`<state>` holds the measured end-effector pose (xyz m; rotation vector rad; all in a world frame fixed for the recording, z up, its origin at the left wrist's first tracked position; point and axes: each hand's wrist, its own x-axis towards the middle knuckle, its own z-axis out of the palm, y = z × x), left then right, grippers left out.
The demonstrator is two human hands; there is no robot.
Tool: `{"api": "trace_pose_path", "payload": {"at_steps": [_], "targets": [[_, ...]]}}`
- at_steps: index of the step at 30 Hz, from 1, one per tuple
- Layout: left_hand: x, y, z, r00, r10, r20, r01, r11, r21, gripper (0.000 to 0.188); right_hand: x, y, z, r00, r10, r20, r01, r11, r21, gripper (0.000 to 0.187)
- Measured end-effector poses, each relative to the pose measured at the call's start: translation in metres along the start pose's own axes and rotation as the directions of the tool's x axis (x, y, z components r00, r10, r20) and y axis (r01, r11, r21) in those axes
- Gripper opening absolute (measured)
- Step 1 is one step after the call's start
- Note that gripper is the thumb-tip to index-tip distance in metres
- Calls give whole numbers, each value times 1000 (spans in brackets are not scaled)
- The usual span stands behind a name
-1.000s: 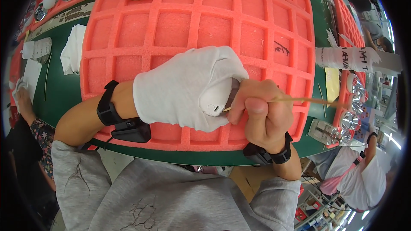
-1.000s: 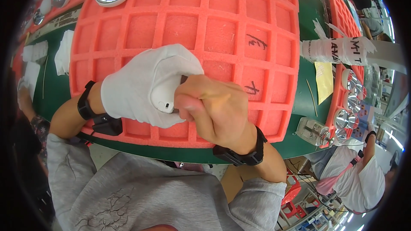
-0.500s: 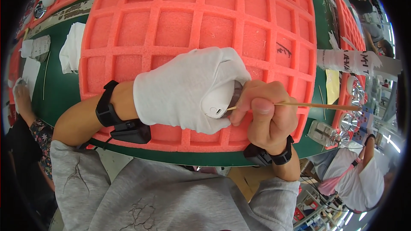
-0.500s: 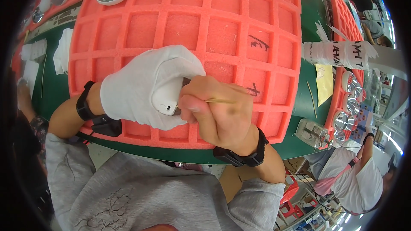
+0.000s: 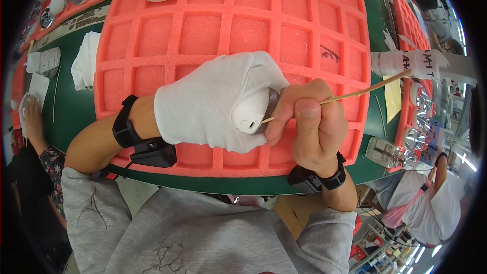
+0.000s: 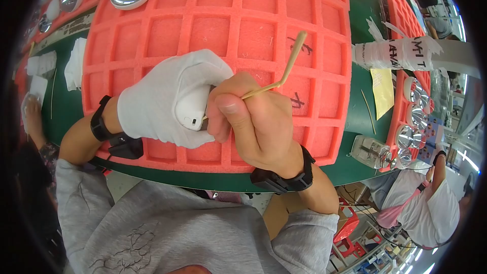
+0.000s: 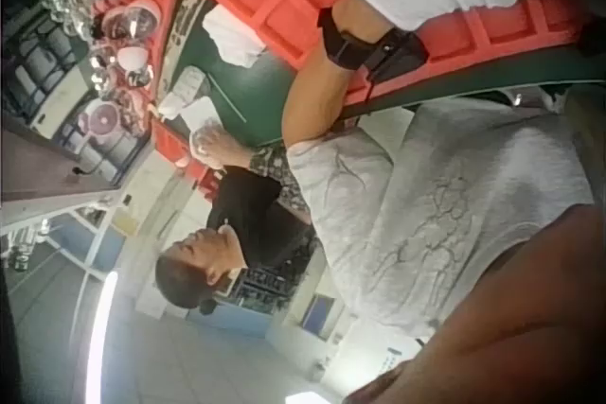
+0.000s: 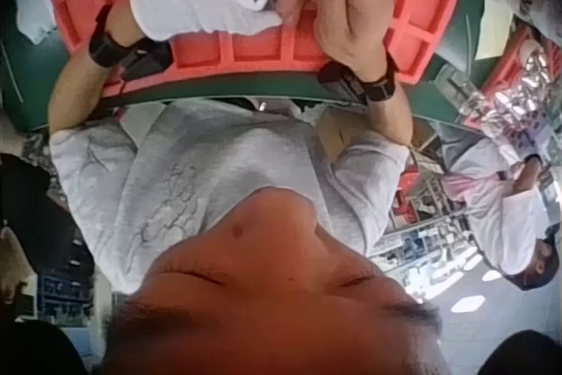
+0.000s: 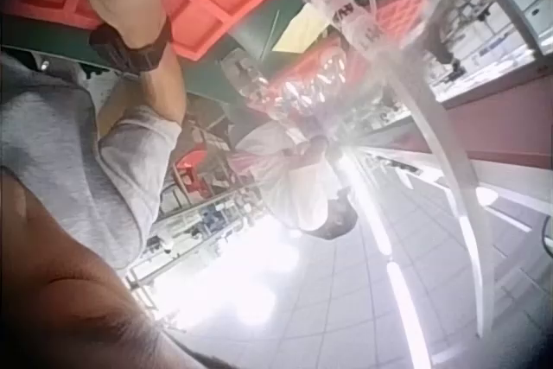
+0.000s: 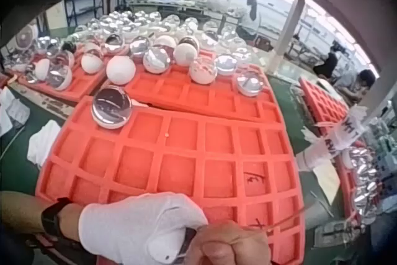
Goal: Clean and inspect small spherical electronic components using a wooden tool at a manual assembly station.
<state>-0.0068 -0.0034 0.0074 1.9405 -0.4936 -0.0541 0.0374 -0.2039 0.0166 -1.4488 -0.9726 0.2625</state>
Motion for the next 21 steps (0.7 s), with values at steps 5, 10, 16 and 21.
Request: {"api": "trace_pose_path", "payload": {"at_steps": [5, 10, 16, 21], "targets": [[-2, -4, 3, 998, 43, -46, -43, 999, 0, 44, 1, -2, 2, 999, -51, 6, 52, 989, -136, 26], [0, -2, 3, 998, 52, -34, -52, 999, 3, 45, 5, -3, -2, 989, -101, 107, 125, 958, -259, 26], [0, -4, 3, 996, 91, -19, -88, 990, 107, 45, 7, -4, -5, 964, -113, 241, 194, 919, -343, 25], [-1, -4, 2, 997, 72, -39, -71, 997, 36, 49, 0, 1, 1, 999, -37, -9, 36, 997, -67, 25]]}}
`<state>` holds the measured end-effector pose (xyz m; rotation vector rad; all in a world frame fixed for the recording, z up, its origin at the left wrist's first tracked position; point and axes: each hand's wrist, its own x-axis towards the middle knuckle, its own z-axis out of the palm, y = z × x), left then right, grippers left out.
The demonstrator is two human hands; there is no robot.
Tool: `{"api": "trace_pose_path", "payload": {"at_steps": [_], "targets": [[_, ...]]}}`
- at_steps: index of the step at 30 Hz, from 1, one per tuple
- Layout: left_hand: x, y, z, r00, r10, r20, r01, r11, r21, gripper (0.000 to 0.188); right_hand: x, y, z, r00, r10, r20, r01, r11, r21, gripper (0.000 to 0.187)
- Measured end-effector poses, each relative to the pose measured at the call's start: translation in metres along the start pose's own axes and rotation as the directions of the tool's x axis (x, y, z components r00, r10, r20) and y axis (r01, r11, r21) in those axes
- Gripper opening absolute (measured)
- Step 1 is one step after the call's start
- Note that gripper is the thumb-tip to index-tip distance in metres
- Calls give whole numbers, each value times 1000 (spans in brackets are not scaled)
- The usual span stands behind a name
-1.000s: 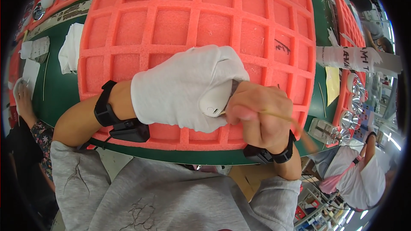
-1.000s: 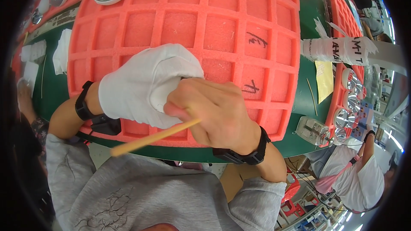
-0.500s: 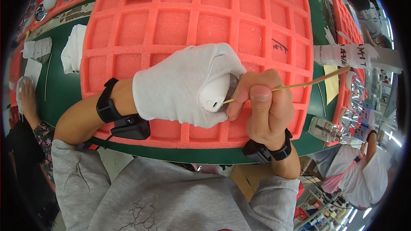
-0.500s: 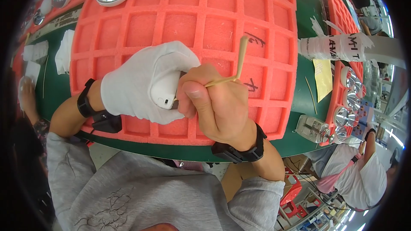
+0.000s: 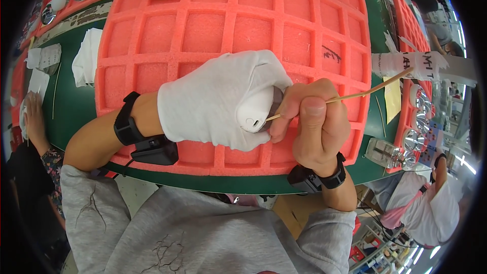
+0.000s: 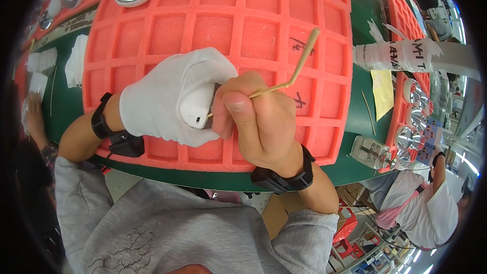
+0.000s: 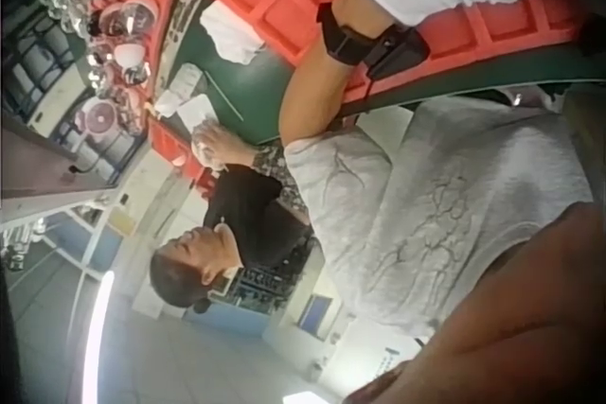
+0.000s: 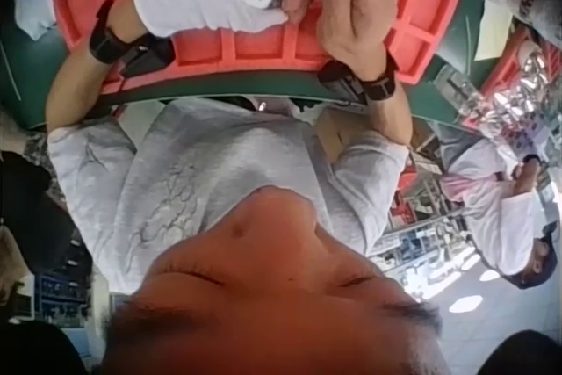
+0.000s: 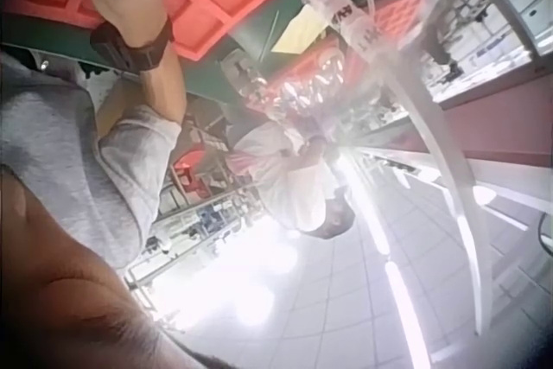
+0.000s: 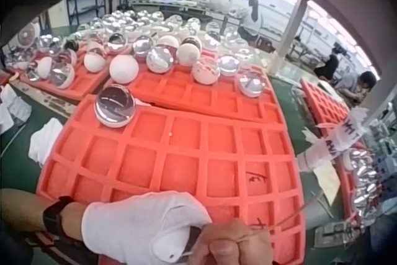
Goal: Clean and inspect small spherical electronic components using a wooden tool at a manual assembly station.
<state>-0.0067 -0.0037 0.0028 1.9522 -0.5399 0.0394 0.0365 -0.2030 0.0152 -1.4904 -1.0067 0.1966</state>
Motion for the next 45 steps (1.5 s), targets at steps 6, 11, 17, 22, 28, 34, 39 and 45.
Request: {"api": "trace_pose_path", "payload": {"at_steps": [6, 11, 17, 22, 28, 34, 39, 45], "targets": [[-2, -1, 1, 1000, -10, 20, 10, 1000, 27, 57, 2, -3, -1, 997, -53, 51, 62, 978, -197, 29], [0, 4, 0, 1000, -24, -3, 25, 999, 38, 46, 7, -6, -3, 987, -54, 150, 89, 967, -240, 30], [-1, 0, 1, 1000, -4, 11, 4, 1000, 20, 51, 0, -3, 1, 1000, 4, 13, -3, 998, -69, 30], [-1, -4, 3, 1000, 8, 16, -8, 1000, 10, 53, -1, -4, 0, 997, 72, 6, -72, 997, -15, 31], [-1, -2, 2, 1000, -7, 8, 7, 999, 36, 53, -1, -2, 0, 997, 76, 10, -77, 997, 12, 31], [-2, -2, 1, 1000, -4, 7, 4, 1000, 21, 53, -6, 10, 1, 998, -37, -51, 42, 995, 95, 17], [0, -4, 2, 1000, 28, 0, -28, 999, 45, 54, -5, 6, 2, 998, -46, -40, 49, 995, 82, 12], [2, -5, 5, 987, 156, -35, -150, 980, 130, 41, 2, 4, -4, 973, -174, 152, 199, 966, -164, 20]]}}
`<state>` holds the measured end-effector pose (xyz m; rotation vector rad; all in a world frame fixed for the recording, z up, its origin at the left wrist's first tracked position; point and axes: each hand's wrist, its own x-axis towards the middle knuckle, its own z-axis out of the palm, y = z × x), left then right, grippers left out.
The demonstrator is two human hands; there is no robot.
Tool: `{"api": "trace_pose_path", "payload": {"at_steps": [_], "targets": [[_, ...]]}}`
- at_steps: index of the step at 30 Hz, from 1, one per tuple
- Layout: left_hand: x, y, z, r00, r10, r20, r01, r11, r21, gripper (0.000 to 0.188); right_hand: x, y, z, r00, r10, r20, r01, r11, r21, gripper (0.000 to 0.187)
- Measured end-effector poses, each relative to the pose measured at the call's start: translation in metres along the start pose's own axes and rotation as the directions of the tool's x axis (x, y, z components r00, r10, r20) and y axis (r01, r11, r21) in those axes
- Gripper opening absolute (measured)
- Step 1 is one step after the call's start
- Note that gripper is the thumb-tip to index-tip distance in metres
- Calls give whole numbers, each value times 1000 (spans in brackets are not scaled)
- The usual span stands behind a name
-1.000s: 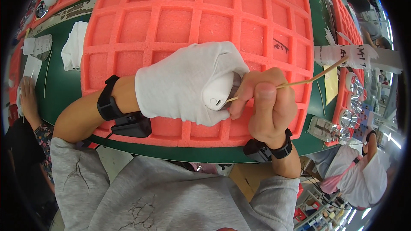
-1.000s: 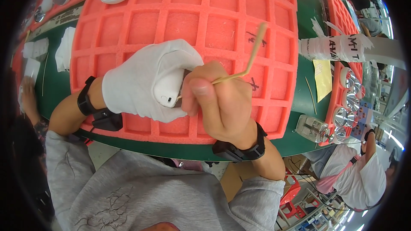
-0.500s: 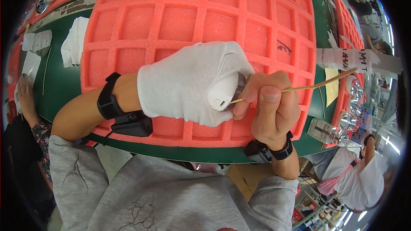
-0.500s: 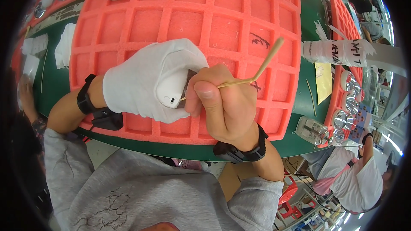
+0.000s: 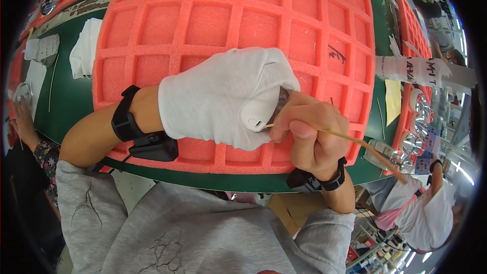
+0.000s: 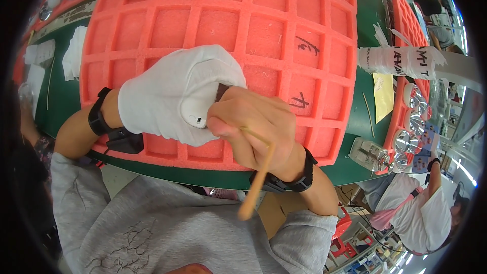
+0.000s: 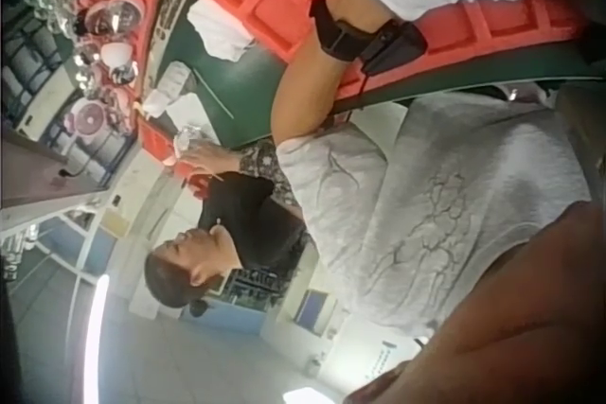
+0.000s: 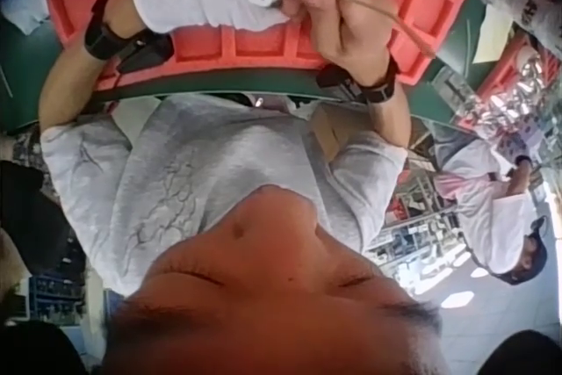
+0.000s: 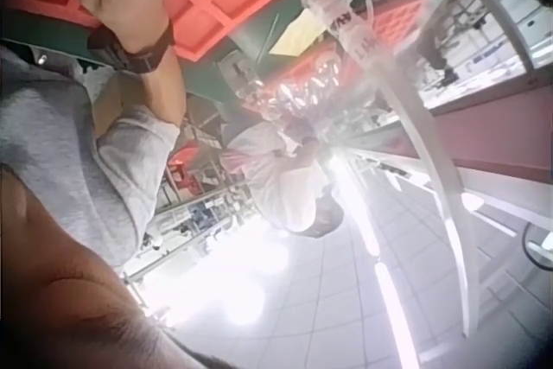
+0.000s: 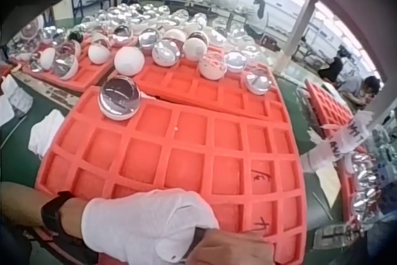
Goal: Clean and inspect small spherical electronic components using a wooden tool at a manual assembly station.
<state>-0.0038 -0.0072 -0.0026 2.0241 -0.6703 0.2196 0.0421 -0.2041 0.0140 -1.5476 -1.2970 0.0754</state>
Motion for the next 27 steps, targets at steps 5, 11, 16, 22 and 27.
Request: {"api": "trace_pose_path", "payload": {"at_steps": [5, 11, 16, 22, 27], "targets": [[2, 3, -1, 999, -28, 27, 27, 999, 25, 35, 3, -1, -1, 1000, 17, 14, -17, 1000, 10, 12], [1, 5, -4, 995, -89, 48, 90, 996, -19, 37, 2, -5, -1, 997, 74, 17, -75, 996, 45, 6], [2, 6, -7, 988, -121, 95, 130, 987, -95, 40, 3, 0, 0, 1000, 13, 23, -13, 1000, 8, 4], [4, 14, -12, 964, -208, 164, 227, 968, -104, 42, 7, -6, -4, 994, 77, 80, -82, 995, 59, 1], [3, 9, -9, 977, -165, 134, 170, 985, -28, 45, 2, -1, -1, 998, 62, 32, -66, 991, 114, 14]]}}
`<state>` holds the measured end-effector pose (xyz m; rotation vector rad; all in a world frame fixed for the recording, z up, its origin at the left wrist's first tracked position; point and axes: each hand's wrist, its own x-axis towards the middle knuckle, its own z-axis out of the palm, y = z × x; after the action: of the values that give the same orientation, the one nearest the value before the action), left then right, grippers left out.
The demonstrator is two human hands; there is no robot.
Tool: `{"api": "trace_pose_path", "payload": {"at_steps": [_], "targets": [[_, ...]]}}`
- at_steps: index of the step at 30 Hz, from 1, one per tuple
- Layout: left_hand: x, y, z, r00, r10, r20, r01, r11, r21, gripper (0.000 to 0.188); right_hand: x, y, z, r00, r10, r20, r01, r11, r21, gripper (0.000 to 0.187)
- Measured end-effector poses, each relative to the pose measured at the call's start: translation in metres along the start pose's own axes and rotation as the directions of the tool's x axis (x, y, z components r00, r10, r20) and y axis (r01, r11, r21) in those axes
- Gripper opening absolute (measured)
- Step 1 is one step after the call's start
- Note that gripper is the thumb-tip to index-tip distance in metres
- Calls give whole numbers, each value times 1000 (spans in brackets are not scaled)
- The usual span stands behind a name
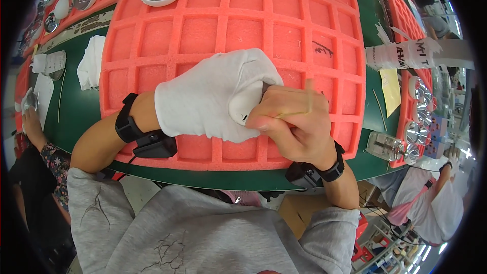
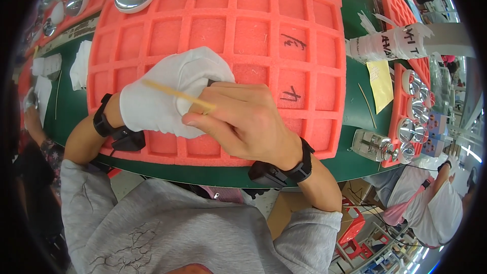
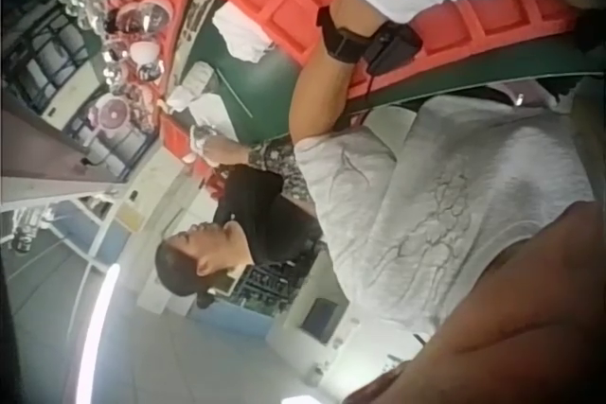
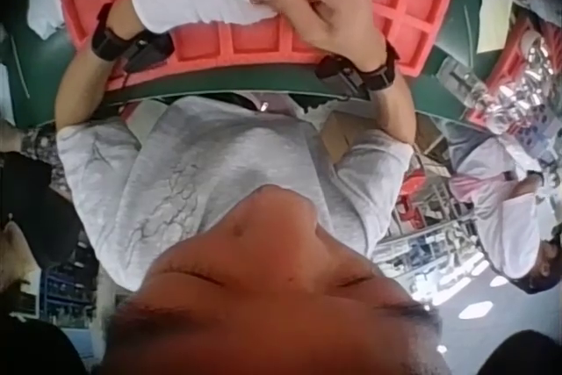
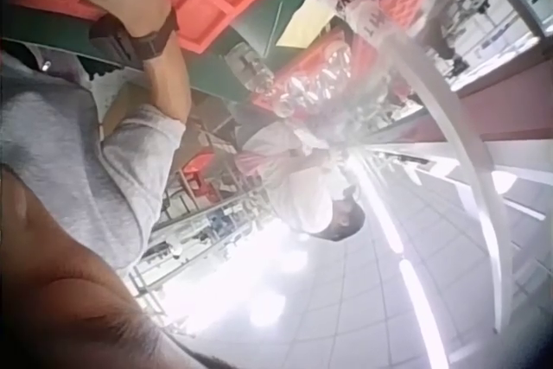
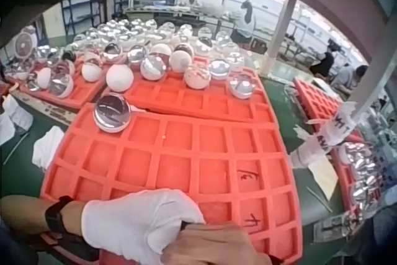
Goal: Clean and inspect small spherical electronic components using a wooden tool at a manual assembly station.
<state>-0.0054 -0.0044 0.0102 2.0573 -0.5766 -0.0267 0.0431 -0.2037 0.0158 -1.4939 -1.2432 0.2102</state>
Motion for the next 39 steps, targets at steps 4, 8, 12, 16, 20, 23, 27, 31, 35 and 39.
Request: {"api": "trace_pose_path", "payload": {"at_steps": [4, 8, 12, 16, 20, 23, 27, 31, 35, 39], "targets": [[-1, 2, -1, 999, -48, -12, 47, 998, -50, 47, -6, -2, 1, 989, 130, -74, -115, 976, 183, 23], [-2, 3, -2, 999, -44, -13, 43, 996, -73, 47, -6, -4, 3, 983, 147, -107, -131, 980, 149, 24], [-1, -1, -6, 1000, -19, 20, 20, 999, -44, 46, -8, 2, 4, 988, 69, -139, -61, 996, 60, 20], [0, -4, -11, 996, 13, 86, -11, 1000, -16, 45, -7, 4, 5, 994, -49, -97, 38, 993, -110, 15], [-1, -8, -8, 991, 51, 121, -64, 992, 107, 50, 3, -5, 0, 999, -31, 4, 32, 982, -188, 8], [-3, -10, -6, 989, 98, 109, -115, 980, 163, 64, 6, -7, -1, 993, -96, 76, 114, 947, -300, 7], [-2, -5, -9, 992, 60, 107, -63, 998, 19, 63, 6, -8, -1, 997, -26, 77, 46, 962, -270, 8], [-2, 0, -10, 994, -8, 108, 8, 1000, 3, 45, 3, 1, 1, 989, -130, 69, 141, 971, -193, 12], [-2, -5, -5, 999, 31, -14, -29, 993, 115, 48, -7, -2, -1, 971, 217, -100, -189, 952, 240, 22], [-1, -6, -8, 999, 44, 29, -47, 990, 135, 53, -4, -2, 1, 980, 176, -94, -158, 972, 172, 29]]}}
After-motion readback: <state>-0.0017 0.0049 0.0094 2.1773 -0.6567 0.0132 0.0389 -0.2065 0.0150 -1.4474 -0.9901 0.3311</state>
